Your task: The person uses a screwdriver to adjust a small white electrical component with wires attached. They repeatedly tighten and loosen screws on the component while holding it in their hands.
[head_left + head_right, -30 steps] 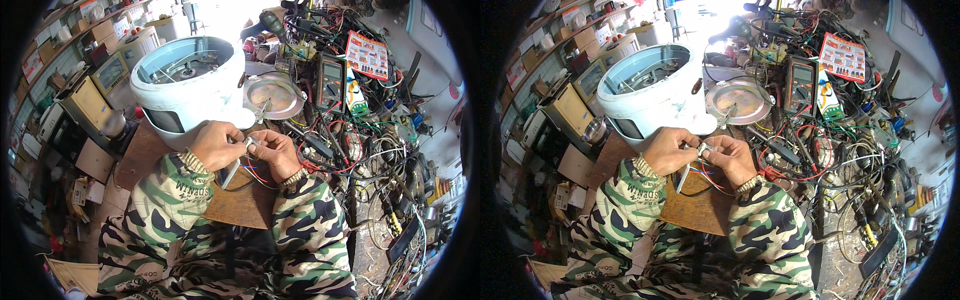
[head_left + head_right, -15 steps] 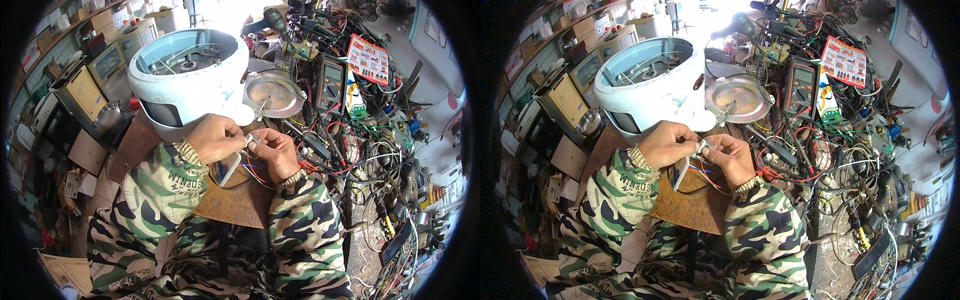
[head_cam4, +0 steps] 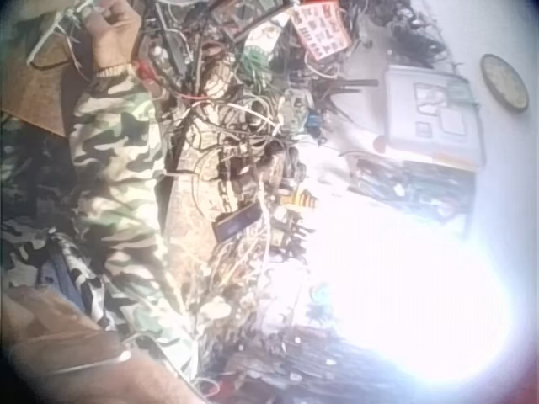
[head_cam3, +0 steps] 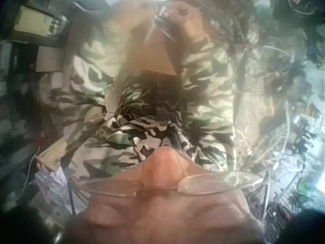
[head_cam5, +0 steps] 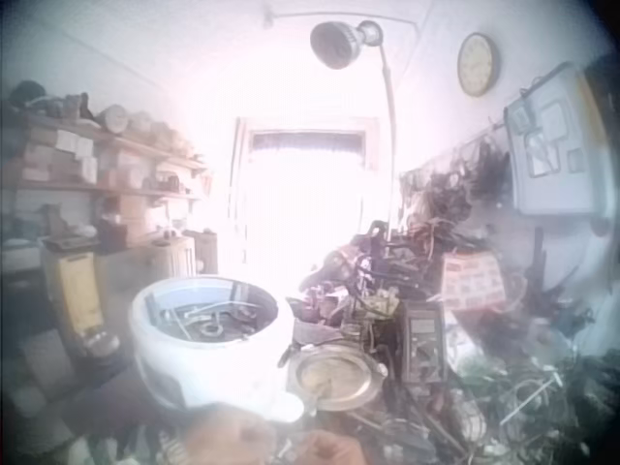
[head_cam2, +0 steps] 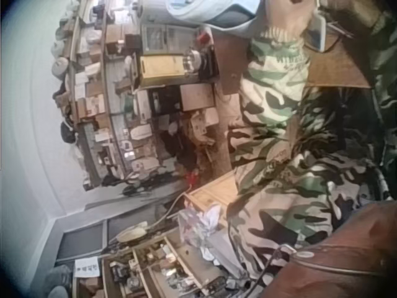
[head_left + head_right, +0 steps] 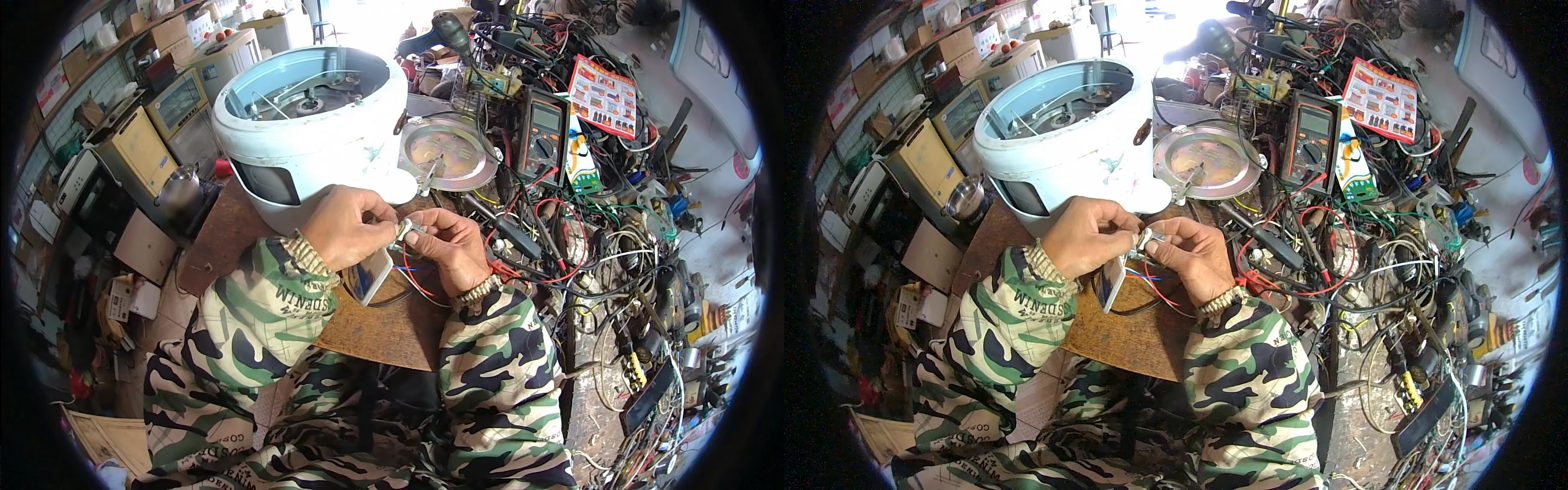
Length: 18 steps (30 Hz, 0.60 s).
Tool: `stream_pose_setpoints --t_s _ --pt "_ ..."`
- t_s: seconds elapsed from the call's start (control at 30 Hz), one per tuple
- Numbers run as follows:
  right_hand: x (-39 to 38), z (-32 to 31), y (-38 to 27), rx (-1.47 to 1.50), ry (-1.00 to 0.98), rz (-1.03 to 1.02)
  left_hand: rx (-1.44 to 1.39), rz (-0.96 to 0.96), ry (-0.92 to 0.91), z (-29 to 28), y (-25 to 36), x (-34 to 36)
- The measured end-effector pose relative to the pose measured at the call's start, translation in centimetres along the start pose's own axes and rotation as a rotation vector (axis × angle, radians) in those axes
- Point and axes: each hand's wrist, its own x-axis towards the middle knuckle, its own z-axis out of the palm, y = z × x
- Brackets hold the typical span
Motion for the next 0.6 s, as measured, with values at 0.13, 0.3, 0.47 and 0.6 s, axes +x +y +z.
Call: stream_pose_setpoints --t_s 0.13,0.3,0.47,0.6 --pt "-0.4 0.2 -0.1 -0.061 -0.002 -0.011 0.0 0.155 0.091 0.7 -0.7 -0.9" --pt "0.1 1.0 0.0 -0.057 -0.086 -0.035 -0.02 0.142 0.156 0.5 -0.6 -2.7" --pt "-0.4 0.5 -0.6 -0.107 -0.092 -0.029 0.238 0.197 0.159 0.4 1.8 -3.0" --pt "-0.3 0.5 -0.3 -0.118 -0.105 -0.03 0.323 0.226 0.14 0.3 1.0 -3.2"
